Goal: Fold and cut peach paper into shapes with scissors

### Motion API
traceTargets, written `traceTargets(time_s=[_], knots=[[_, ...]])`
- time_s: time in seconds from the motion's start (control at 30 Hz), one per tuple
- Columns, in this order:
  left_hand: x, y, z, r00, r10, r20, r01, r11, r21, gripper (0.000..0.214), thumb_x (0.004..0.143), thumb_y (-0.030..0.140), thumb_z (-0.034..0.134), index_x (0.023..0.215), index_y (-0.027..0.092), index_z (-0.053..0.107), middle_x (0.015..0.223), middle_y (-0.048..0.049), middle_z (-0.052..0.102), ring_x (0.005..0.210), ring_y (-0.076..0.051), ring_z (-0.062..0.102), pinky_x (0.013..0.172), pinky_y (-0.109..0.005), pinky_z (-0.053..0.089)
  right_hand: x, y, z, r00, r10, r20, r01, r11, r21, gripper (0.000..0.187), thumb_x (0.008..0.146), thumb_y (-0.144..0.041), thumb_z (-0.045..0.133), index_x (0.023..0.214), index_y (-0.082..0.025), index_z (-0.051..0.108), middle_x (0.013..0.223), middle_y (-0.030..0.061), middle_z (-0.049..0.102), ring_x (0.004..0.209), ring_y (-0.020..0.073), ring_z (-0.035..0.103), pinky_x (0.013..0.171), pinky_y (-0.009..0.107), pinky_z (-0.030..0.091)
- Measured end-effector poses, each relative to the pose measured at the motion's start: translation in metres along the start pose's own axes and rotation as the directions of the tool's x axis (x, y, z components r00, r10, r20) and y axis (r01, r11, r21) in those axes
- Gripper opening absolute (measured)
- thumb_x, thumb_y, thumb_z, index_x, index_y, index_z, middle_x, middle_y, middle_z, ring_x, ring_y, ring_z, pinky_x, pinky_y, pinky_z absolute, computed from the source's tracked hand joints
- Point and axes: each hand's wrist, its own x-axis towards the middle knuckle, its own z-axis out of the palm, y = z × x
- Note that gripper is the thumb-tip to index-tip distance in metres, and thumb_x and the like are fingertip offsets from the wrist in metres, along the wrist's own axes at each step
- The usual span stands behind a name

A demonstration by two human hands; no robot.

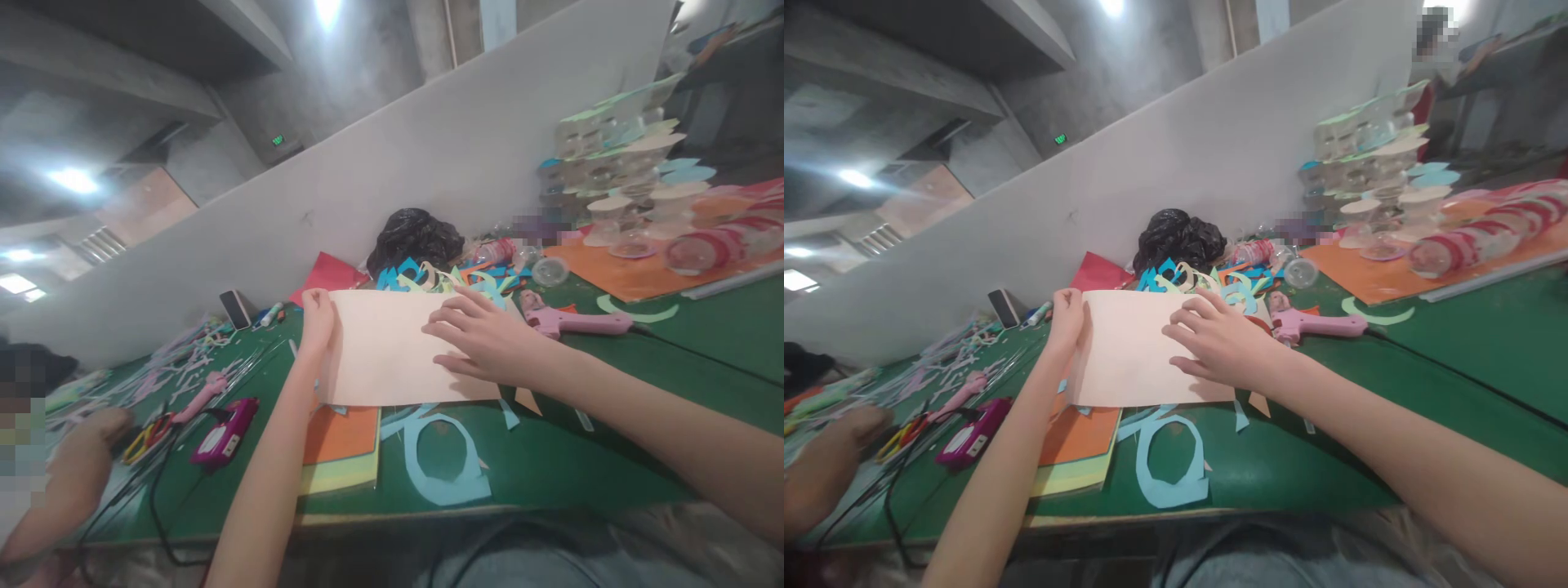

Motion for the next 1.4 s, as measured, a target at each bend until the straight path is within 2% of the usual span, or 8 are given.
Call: traceTargets(time_s=[0.13,0.27,0.43,0.57,0.77,0.97,1.23,1.4], knots=[[-0.01,-0.003,-0.001,0.99,-0.026,0.142,0.034,0.998,-0.056,0.025,0.091,0.028,0.056,0.112,0.021,0.045,0.111,-0.0087,0.061,0.104,-0.019,0.06,0.09,-0.032,0.048,-0.005,0.001,0.011,0.992,0.079,0.099,-0.074,0.996,-0.047,0.027,0.095,-0.03,0.057,0.112,-0.013,0.069,0.114,0.0132,0.068,0.111,0.0293,0.053,0.107,0.052,0.035],[-0.017,0.002,-0.004,0.946,0.114,0.302,-0.081,0.99,-0.119,0.053,0.085,0.021,0.061,0.134,0.023,0.04,0.119,-0.0096,0.061,0.108,-0.02,0.062,0.09,-0.033,0.051,-0.008,0.001,0.02,0.981,0.102,0.164,-0.09,0.993,-0.077,0.021,0.096,-0.023,0.054,0.105,-0.014,0.07,0.111,0.0118,0.068,0.108,0.028,0.053,0.106,0.05,0.034],[-0.021,0.002,-0.002,0.854,0.476,0.208,-0.492,0.87,0.026,0.04,0.091,0.017,0.047,0.131,0.02,0.051,0.129,-0.0118,0.056,0.122,-0.022,0.055,0.109,-0.039,0.043,-0.008,0.003,0.02,0.986,0.112,0.124,-0.102,0.991,-0.085,0.021,0.096,-0.017,0.053,0.11,-0.015,0.069,0.113,0.0111,0.068,0.111,0.0269,0.054,0.106,0.048,0.035],[-0.023,-0.001,0.0,0.814,0.572,0.103,-0.581,0.808,0.098,0.031,0.095,0.019,0.044,0.124,0.017,0.056,0.125,-0.0134,0.058,0.124,-0.023,0.053,0.114,-0.04,0.037,-0.008,0.003,0.019,0.991,0.092,0.1,-0.087,0.995,-0.051,0.022,0.099,-0.022,0.051,0.111,-0.016,0.069,0.113,0.0106,0.069,0.108,0.0256,0.055,0.102,0.046,0.039],[-0.012,-0.013,0.004,0.938,0.342,-0.049,-0.345,0.919,-0.19,0.034,0.087,0.018,0.058,0.121,0.021,0.055,0.124,-0.0082,0.061,0.117,-0.021,0.059,0.106,-0.036,0.045,-0.014,0.008,0.019,0.991,0.048,0.127,-0.039,0.997,-0.07,0.032,0.093,-0.011,0.051,0.119,-0.02,0.067,0.123,0.0101,0.065,0.113,0.0275,0.054,0.106,0.05,0.034],[0.003,-0.032,0.009,0.993,0.117,-0.011,-0.103,0.822,-0.56,0.037,0.079,0.031,0.073,0.11,0.023,0.057,0.11,-0.0066,0.065,0.096,-0.018,0.064,0.088,-0.03,0.052,-0.007,0.002,0.008,0.984,0.061,0.168,-0.075,0.994,0.081,0.033,0.102,-0.032,0.044,0.12,-0.015,0.066,0.12,0.0143,0.066,0.112,0.0298,0.053,0.101,0.049,0.039],[-0.001,-0.03,0.008,0.987,-0.158,-0.028,0.102,0.753,-0.649,0.029,0.075,0.021,0.07,0.101,0.022,0.059,0.094,-0.0021,0.066,0.074,-0.012,0.062,0.066,-0.022,0.05,-0.005,-0.026,-0.003,0.932,-0.146,0.331,-0.068,0.828,0.556,0.059,0.082,-0.061,0.07,0.126,-0.022,0.065,0.12,0.0086,0.066,0.111,0.0261,0.054,0.094,0.039,0.046],[0.008,-0.036,0.006,0.944,-0.328,-0.023,0.225,0.697,-0.681,0.03,0.074,0.012,0.065,0.102,0.022,0.059,0.093,-0.0018,0.065,0.07,-0.011,0.061,0.065,-0.022,0.05,-0.006,-0.041,0.006,0.907,-0.249,0.338,0.019,0.829,0.56,0.032,0.094,-0.046,0.062,0.115,-0.022,0.069,0.122,0.0068,0.066,0.119,0.0263,0.051,0.106,0.043,0.039]])
